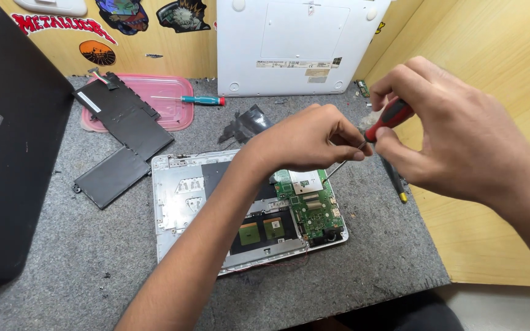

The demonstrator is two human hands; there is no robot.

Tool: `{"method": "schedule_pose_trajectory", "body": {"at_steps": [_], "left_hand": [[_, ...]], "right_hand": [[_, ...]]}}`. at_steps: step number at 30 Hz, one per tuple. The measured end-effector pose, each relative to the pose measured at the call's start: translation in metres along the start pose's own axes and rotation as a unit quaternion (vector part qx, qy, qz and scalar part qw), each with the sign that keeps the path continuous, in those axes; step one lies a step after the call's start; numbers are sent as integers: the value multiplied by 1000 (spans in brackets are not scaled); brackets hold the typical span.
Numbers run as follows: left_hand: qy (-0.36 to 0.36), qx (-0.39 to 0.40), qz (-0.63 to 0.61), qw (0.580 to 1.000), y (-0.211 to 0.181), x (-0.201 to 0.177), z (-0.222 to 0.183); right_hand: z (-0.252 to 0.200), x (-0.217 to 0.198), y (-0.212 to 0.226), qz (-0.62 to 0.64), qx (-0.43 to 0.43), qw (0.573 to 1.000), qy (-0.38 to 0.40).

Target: Removing internal screws from a laptop motherboard using a manual screwdriver.

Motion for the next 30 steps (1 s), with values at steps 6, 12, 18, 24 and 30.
{"method": "schedule_pose_trajectory", "body": {"at_steps": [6,12,18,24,30], "left_hand": [[-13,-25,91,995,-5,0,-2],[-60,-27,109,992,-2,-2,-3],[-33,-27,112,993,-4,0,-3],[-52,54,0,997,-8,7,1],[-99,5,71,993,-17,9,-4]], "right_hand": [[-2,-3,1,-271,155,947,77],[1,-8,5,-107,81,985,111],[6,-10,2,-73,141,982,100],[2,-15,-4,-218,198,941,166],[-1,-9,-19,-13,138,981,136]]}}
Point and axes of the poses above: each hand's wrist, its own z-axis towards the middle knuckle, its own x-axis out of the palm, y = z × x, the point moved 1 cm from there along z, towards the middle knuckle, and after that the axes turned 9 degrees about -z, right-handed, at the moved point
